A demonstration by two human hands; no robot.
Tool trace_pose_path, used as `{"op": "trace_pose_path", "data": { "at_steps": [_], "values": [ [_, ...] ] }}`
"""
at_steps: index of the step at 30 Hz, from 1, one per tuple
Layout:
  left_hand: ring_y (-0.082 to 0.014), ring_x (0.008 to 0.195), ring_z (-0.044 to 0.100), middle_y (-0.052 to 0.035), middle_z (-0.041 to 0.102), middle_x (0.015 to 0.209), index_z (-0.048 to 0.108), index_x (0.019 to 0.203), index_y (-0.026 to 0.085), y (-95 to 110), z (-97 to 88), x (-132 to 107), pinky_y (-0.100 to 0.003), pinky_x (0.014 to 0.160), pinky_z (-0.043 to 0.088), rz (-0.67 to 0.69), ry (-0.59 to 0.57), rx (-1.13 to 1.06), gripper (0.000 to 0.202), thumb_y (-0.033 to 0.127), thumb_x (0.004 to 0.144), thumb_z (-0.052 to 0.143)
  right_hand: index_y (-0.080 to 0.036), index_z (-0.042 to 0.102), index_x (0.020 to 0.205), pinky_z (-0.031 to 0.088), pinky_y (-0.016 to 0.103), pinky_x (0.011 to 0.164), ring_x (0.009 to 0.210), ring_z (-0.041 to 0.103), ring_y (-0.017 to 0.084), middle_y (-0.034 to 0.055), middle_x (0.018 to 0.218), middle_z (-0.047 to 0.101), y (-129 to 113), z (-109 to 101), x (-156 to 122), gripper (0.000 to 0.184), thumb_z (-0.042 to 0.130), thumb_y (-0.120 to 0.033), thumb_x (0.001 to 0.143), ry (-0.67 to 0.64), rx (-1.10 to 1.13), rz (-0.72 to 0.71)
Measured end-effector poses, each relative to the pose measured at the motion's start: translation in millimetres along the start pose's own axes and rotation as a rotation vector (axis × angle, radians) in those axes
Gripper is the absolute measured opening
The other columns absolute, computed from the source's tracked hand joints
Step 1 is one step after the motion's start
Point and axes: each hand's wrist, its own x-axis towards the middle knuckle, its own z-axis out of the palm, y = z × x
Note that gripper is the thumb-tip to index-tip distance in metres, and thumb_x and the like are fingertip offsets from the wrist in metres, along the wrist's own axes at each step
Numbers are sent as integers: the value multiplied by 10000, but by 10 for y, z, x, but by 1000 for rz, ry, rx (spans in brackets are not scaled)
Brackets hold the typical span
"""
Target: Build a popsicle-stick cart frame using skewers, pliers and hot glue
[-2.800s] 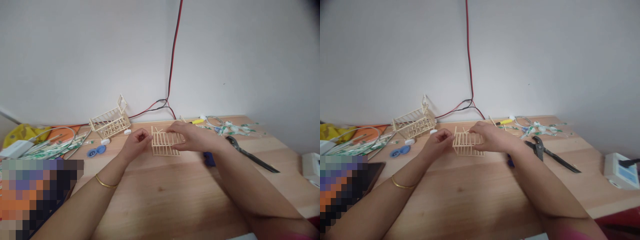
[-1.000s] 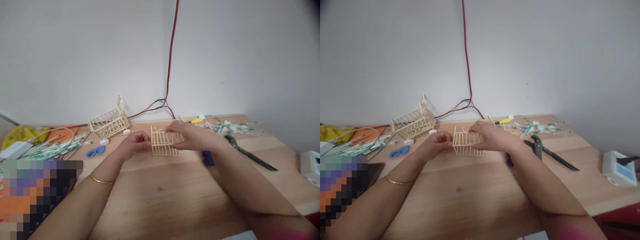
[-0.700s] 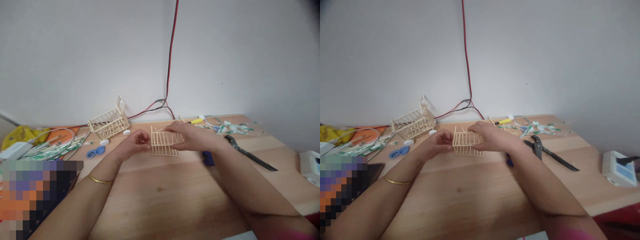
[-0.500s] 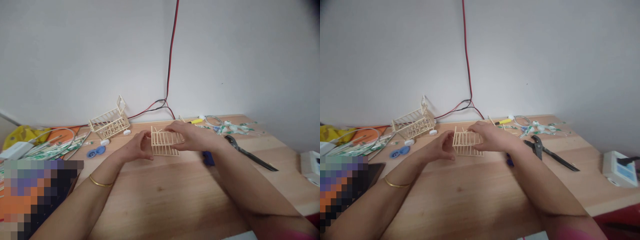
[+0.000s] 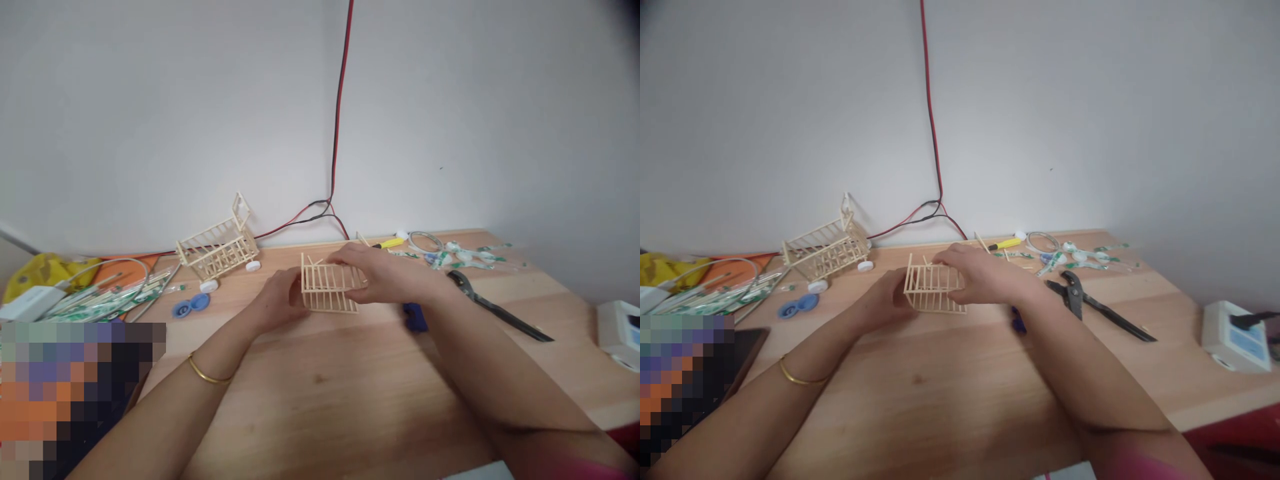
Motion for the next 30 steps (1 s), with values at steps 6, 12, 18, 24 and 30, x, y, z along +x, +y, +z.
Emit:
{"op": "trace_pose_path", "data": {
  "at_steps": [6, 12, 18, 24, 30],
  "values": [
    [-248, 984, 590, -101, 621, 1111, 523, 1164, 186, 76, -4, 2, -407, 834, 483, 2, 33, -22, 532, 230, 665, 700, -245, 497, 1254, 424, 362, 929, 1106, 515, 240, 69, 1195, 556, -1, -5, -3, 558, 615, -221, 709, -10, -14, -2],
    [-209, 975, 598, -83, 603, 1126, 464, 1198, 195, 75, 6, -20, -366, 840, 495, 13, 70, -59, 526, 239, 721, 680, -259, 478, 1276, 422, 373, 922, 1113, 499, 251, 69, 1189, 556, 1, 3, -23, 590, 632, -212, 708, 16, -23, -26],
    [-220, 1034, 551, -86, 564, 1099, 478, 1139, 191, 44, 13, -6, -382, 868, 483, 182, 93, 105, 410, 157, 758, 625, -244, 450, 1298, 403, 379, 931, 1128, 469, 254, 83, 1189, 539, -11, 80, -31, 630, 637, -165, 702, 33, -53, -71],
    [-216, 1064, 525, -112, 553, 1107, 510, 1118, 180, 16, 55, 19, -400, 909, 473, 355, 124, 284, 313, 123, 813, 550, -195, 518, 1206, 409, 368, 851, 1019, 528, 260, 91, 1097, 599, -68, 147, -40, 548, 673, -167, 681, 5, -149, -55],
    [-207, 1037, 521, -119, 574, 1120, 545, 1133, 152, 84, 45, -9, -392, 925, 454, 485, 59, 461, 285, 99, 873, 442, -199, 598, 1055, 386, 344, 811, 887, 588, 223, 64, 968, 646, -103, 213, -169, 331, 633, -187, 726, -89, -117, 16]
  ]
}}
